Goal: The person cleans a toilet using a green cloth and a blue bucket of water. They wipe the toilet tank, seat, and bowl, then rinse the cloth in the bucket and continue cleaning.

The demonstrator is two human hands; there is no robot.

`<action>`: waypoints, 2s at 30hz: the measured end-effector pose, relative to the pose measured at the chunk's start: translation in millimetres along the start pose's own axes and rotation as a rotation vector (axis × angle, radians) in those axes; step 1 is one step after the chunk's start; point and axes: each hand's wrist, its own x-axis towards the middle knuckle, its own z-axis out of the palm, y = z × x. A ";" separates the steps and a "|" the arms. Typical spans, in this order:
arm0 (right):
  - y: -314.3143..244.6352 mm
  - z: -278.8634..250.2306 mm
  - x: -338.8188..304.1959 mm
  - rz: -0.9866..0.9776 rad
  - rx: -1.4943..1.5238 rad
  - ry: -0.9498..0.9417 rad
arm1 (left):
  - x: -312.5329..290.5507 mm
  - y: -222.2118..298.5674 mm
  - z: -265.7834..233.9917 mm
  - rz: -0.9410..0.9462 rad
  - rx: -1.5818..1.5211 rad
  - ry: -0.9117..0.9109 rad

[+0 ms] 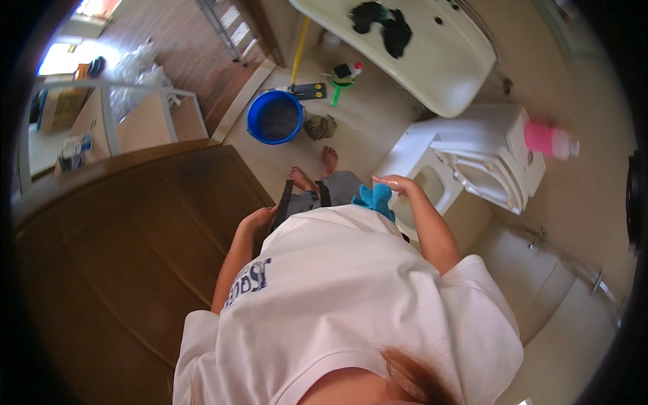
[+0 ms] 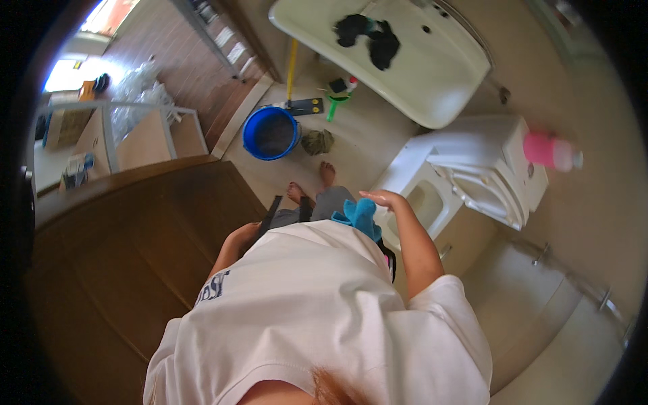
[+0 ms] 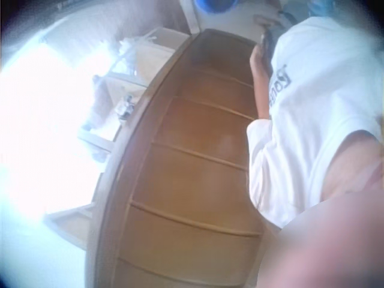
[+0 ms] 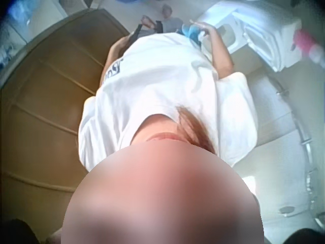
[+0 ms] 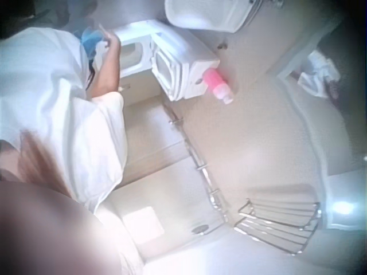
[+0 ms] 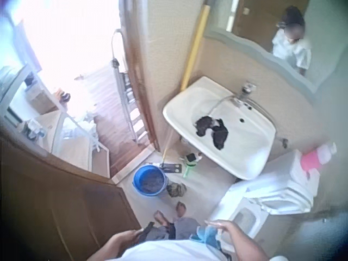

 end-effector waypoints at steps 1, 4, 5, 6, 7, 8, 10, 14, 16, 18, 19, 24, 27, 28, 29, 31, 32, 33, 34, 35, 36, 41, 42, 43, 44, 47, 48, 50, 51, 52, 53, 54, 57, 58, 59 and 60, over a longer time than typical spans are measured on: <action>24.0 -6.7 5.7 -0.040 -0.039 0.065 | -6.5 24.4 7.7 0.025 0.034 -0.059; 10.6 -2.0 -2.6 -0.177 0.086 -0.058 | -34.6 47.9 8.9 0.197 0.049 -0.043; -2.7 2.3 -19.6 -0.225 0.137 -0.100 | -41.5 50.5 4.2 0.200 0.052 0.019; -20.6 5.6 -47.5 -0.273 0.186 -0.145 | -48.5 51.5 -0.8 0.200 0.053 0.082; -34.8 5.9 -72.2 -0.326 0.229 -0.182 | -50.0 53.3 -9.1 0.169 0.158 0.216; -32.4 4.5 -87.2 -0.368 0.243 -0.145 | -41.3 58.0 -13.7 0.150 0.267 0.327; -21.4 3.6 -108.0 -0.448 0.268 -0.063 | -23.3 70.5 -21.6 0.125 0.480 0.552; -16.0 -0.6 -96.1 -0.485 -0.207 0.280 | -26.0 145.6 -26.1 0.466 0.758 0.832; -56.2 11.5 -116.0 -0.583 0.425 0.265 | -29.9 177.4 -28.1 0.767 0.648 0.688; -86.5 25.0 -132.3 -0.796 0.632 0.329 | -33.5 210.0 -3.0 0.651 -0.020 0.078; -90.2 29.2 -130.6 -0.886 0.517 0.458 | -60.8 244.1 25.4 0.502 -0.144 -0.168; -114.5 46.8 -156.7 -0.923 0.227 0.849 | -83.0 280.2 64.3 0.292 -0.019 -0.471; -106.7 52.7 -153.1 -0.806 0.065 0.964 | -48.6 263.0 52.8 0.385 -0.081 -0.638; -105.7 54.8 -150.5 -0.799 0.071 0.948 | -43.0 262.1 54.1 0.444 0.042 -0.583; -105.0 56.8 -148.8 -0.795 0.076 0.932 | -38.5 261.2 55.1 0.502 0.163 -0.524; -100.7 47.6 -147.6 -0.699 0.052 0.772 | -30.4 257.8 53.9 0.617 0.404 -0.391; -90.4 35.3 -146.9 -0.762 0.284 0.572 | -26.8 255.1 49.9 0.676 0.520 -0.317; -70.8 21.8 -145.2 -0.816 0.508 0.361 | -21.5 250.6 44.7 0.733 0.636 -0.238; -42.7 10.7 -139.1 -0.843 0.733 0.146 | 5.4 233.2 35.2 0.783 0.641 -0.167; -13.9 -0.1 -126.9 -0.644 0.414 0.323 | 30.7 214.2 10.0 0.834 0.654 -0.070; 9.1 -5.5 -115.1 -0.431 0.100 0.489 | 43.7 205.4 -12.8 0.885 0.666 0.024; 77.0 36.1 -161.3 0.028 -0.155 0.834 | -32.1 218.3 -37.5 0.705 0.932 0.340; 80.9 44.2 -173.5 -0.053 -0.069 0.799 | -47.7 217.8 -42.4 0.709 0.891 0.349; 76.9 47.3 -181.5 -0.130 -0.040 0.778 | -53.6 218.3 -45.3 0.724 0.841 0.367; 72.6 54.4 -190.8 -0.200 -0.015 0.759 | -50.6 214.0 -50.1 0.685 0.809 0.384; 50.4 73.6 -214.1 -0.257 -0.085 0.783 | -41.9 204.8 -57.6 0.599 0.775 0.411; 39.8 78.4 -219.1 -0.250 -0.130 0.808 | -39.8 204.7 -56.6 0.606 0.773 0.405; 28.2 84.1 -221.9 -0.232 -0.201 0.832 | -32.8 203.8 -55.1 0.622 0.773 0.393; 25.8 86.9 -220.5 -0.212 -0.243 0.842 | -41.9 211.1 -43.0 0.625 0.804 0.405; 24.8 88.9 -218.5 -0.194 -0.284 0.852 | -45.8 215.6 -35.4 0.625 0.832 0.409; 25.4 91.1 -215.6 -0.177 -0.276 0.858 | -49.3 218.3 -29.5 0.624 0.858 0.417; 25.8 93.0 -214.5 -0.171 -0.269 0.848 | -52.6 221.7 -24.5 0.621 0.884 0.425; 23.0 94.8 -212.4 -0.165 -0.281 0.812 | -53.5 224.2 -26.6 0.657 0.928 0.420; 20.4 94.2 -212.6 -0.157 -0.298 0.796 | -54.1 223.8 -30.1 0.672 0.948 0.422; 19.2 94.0 -211.5 -0.150 -0.315 0.779 | -56.1 223.6 -32.2 0.656 0.960 0.430; 20.0 94.4 -207.7 -0.160 -0.320 0.782 | -59.2 223.7 -32.0 0.639 0.973 0.437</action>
